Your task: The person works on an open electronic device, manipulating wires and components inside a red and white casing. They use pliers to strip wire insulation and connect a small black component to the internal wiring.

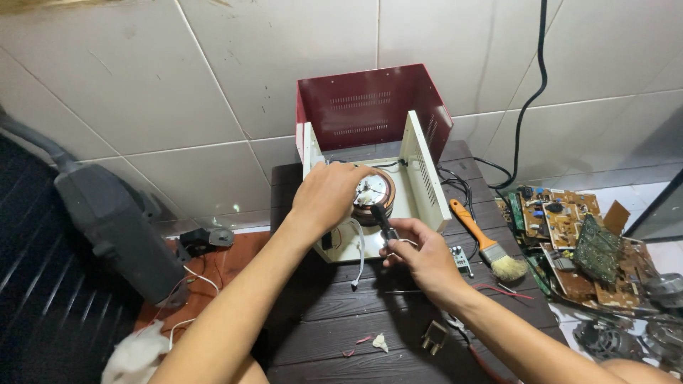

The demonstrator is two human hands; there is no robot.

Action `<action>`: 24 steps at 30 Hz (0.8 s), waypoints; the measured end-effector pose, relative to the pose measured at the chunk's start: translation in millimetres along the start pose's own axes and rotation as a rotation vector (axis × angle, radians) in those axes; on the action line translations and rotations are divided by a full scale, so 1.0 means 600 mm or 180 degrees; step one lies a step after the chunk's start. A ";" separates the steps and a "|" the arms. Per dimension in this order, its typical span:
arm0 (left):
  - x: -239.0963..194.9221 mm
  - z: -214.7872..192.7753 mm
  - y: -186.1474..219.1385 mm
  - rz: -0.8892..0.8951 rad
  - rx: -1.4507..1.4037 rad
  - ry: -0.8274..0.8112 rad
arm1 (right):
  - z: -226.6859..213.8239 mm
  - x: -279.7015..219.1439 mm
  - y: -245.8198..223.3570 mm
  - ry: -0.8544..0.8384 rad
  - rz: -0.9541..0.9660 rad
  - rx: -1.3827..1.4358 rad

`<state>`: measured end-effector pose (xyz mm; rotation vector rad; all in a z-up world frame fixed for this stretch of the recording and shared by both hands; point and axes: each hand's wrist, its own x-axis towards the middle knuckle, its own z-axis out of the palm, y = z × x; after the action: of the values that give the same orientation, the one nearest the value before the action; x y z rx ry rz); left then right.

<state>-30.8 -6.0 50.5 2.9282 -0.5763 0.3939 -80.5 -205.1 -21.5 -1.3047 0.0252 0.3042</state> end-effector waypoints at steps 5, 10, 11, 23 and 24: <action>0.002 0.015 -0.011 0.0115 0.0226 -0.0208 | 0.002 0.025 0.025 -0.0093 -0.0405 -0.0386; 0.014 0.047 -0.031 -0.0060 0.0209 -0.0259 | 0.006 0.041 0.025 -0.0089 -0.0742 -0.0873; 0.016 0.047 -0.032 -0.0110 0.0206 -0.0248 | 0.006 0.043 0.027 -0.0061 -0.0863 -0.1048; 0.010 0.028 -0.022 -0.0573 -0.0100 -0.0208 | 0.019 0.128 0.038 0.0507 -0.2182 -0.2598; 0.012 0.024 -0.022 -0.0569 -0.0100 -0.0211 | 0.021 0.130 0.036 0.0511 -0.2180 -0.2596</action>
<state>-16.1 1.1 37.7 2.9404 -0.3210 0.2655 -12.4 -172.3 -53.3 -2.0419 -0.4434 -0.4294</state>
